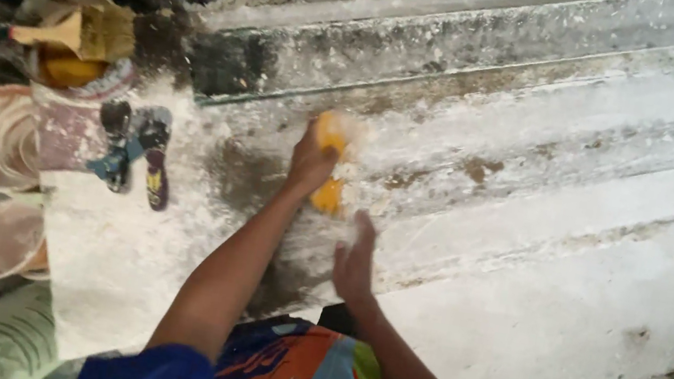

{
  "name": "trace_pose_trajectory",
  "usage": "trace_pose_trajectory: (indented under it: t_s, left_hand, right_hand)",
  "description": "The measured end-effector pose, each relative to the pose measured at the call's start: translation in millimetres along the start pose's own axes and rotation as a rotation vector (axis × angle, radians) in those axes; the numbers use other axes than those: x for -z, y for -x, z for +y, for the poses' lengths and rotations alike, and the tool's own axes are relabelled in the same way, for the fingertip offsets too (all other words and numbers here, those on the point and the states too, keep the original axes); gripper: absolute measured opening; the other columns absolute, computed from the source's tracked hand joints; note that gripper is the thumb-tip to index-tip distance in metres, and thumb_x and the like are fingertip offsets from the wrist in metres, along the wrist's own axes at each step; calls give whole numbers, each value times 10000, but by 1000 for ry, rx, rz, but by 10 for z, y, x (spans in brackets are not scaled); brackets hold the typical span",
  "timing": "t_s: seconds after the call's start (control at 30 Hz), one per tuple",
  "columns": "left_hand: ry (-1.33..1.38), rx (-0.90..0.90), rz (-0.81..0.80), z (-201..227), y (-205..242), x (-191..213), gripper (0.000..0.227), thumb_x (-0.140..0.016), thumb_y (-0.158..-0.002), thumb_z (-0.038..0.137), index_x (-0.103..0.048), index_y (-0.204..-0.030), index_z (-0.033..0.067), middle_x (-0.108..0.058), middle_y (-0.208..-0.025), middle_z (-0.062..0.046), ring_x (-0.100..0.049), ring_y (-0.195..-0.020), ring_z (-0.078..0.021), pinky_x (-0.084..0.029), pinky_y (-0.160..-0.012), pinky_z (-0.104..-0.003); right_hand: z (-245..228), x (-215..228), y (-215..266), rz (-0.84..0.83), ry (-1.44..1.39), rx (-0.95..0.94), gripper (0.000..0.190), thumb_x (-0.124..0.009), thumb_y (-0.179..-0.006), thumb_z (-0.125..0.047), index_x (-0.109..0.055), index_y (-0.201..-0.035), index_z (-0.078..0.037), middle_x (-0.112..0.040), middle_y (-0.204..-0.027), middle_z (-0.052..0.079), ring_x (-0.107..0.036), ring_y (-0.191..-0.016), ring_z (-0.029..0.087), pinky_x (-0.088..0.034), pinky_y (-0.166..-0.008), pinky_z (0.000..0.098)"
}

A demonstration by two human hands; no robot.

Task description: The person scrubs a long, dirty metal sheet with a yellow sponge to remove dust and debris. They then place a green corrugated metal sheet on the surface and use a brush to apply a green substance along its length.

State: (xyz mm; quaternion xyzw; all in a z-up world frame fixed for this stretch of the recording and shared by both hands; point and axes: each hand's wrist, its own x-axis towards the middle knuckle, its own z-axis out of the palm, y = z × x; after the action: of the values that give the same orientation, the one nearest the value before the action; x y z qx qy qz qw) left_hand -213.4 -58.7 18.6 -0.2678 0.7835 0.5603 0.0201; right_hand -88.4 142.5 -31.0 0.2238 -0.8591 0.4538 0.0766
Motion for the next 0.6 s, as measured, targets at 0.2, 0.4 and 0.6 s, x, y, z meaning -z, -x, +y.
trace_pose_trajectory:
  t_s: [0.2, 0.4, 0.6]
  left_hand:
    - [-90, -65, 51, 850, 482, 297, 673, -521, -919, 263, -375, -1558, 113, -654, -1292, -316, -634, -1221, -467, -508, -1057, -550]
    - [-73, 310, 234, -390, 1158, 1149, 870, -736, -831, 602, -415, -1582, 301, -590, -1403, -197, -569, -1305, -381, -436, -1119, -506]
    - [-75, 239, 423, -30, 989, 297, 741, -689, -896, 411, -444, -1512, 78, -580, -1368, -304, -558, -1317, -460, -409, -1142, -568]
  right_hand:
    - [1184, 1213, -536, 88, 177, -34, 518, -406, -1082, -191, -317, -1510, 87, -370, -1475, 345, -337, -1426, 524, -219, -1217, 575]
    - [1477, 1675, -784, -112, 286, 120, 554, -367, -1063, -379, -455, -1464, -8, -474, -1438, 256, -423, -1394, 472, -259, -1215, 565]
    - [1424, 1735, -704, -152, 429, 109, 562, -391, -1037, -406, -444, -1465, -45, -466, -1493, 225, -436, -1425, 409, -270, -1225, 555]
